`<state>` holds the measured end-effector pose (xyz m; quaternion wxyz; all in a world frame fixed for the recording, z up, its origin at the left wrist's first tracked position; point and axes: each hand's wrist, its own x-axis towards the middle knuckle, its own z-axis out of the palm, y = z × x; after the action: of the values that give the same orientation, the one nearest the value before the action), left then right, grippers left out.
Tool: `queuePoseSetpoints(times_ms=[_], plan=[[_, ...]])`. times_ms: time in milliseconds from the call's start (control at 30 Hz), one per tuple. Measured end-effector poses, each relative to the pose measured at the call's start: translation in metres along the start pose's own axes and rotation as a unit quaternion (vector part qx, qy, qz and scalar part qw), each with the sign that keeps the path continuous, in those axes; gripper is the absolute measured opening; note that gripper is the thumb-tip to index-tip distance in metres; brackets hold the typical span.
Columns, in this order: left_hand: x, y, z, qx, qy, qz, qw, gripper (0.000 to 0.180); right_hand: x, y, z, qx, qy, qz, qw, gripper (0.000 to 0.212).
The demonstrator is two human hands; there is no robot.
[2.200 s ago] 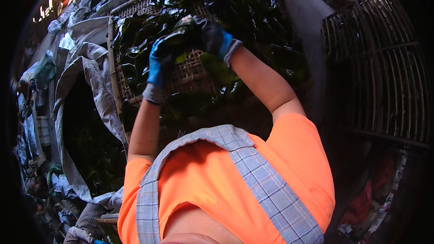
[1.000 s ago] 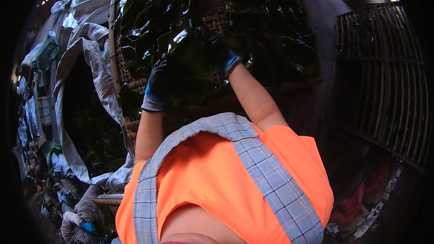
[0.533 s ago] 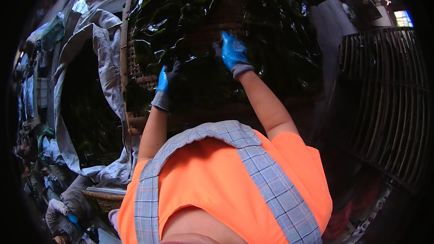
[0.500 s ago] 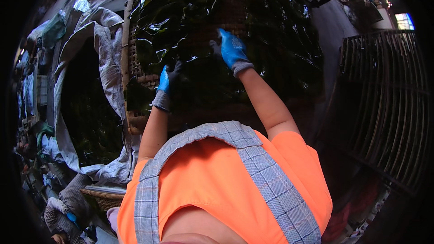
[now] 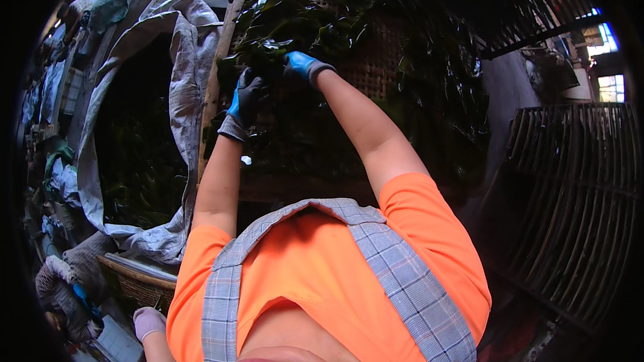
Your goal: The person picks up dark green leaves from a large white sack, spreads them out on a rectangular woven tray, and then carries the tray to a vertical rack to be stacked.
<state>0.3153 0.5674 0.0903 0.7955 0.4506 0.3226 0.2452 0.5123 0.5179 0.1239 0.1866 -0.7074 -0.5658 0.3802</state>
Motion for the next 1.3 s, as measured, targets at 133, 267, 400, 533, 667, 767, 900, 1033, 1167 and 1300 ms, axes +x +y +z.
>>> queuePoseSetpoints(times_ms=[133,267,400,533,667,767,900,1033,1167,1300], plan=[[0.010,-0.030,-0.021,0.095,0.033,0.125,0.987,0.051,-0.005,-0.048,0.022,-0.372,0.165,0.085,0.910,0.039],[-0.039,0.006,0.012,0.099,0.110,0.096,0.984,0.051,-0.020,-0.050,0.005,-0.292,0.285,-0.041,0.912,0.033],[-0.066,0.013,-0.010,-0.011,0.168,0.138,0.976,0.046,-0.018,-0.049,-0.046,-0.014,0.315,-0.123,0.941,0.022],[-0.068,0.031,-0.023,-0.043,0.159,0.184,0.969,0.038,-0.067,-0.106,-0.087,0.499,0.074,-0.193,0.841,0.017],[-0.064,0.084,-0.005,0.216,-0.041,0.290,0.932,0.040,-0.097,-0.116,-0.111,0.267,0.137,-0.317,0.900,0.016],[-0.074,0.104,0.011,0.485,0.021,0.325,0.812,0.054,-0.100,-0.123,-0.112,0.133,0.181,-0.327,0.918,0.016],[-0.068,0.115,0.037,0.451,-0.019,0.530,0.718,0.061,-0.096,-0.119,-0.100,0.313,0.056,-0.226,0.921,0.020],[-0.082,0.118,0.057,0.441,-0.104,0.502,0.736,0.048,-0.114,-0.099,-0.090,0.277,0.223,-0.138,0.924,0.026],[-0.092,0.109,0.073,0.434,-0.098,0.452,0.773,0.042,-0.159,-0.037,-0.077,0.568,0.191,-0.172,0.782,0.033],[-0.086,0.081,0.095,-0.180,-0.267,0.082,0.943,0.040,-0.206,-0.066,-0.021,0.556,0.192,-0.154,0.794,0.043]])
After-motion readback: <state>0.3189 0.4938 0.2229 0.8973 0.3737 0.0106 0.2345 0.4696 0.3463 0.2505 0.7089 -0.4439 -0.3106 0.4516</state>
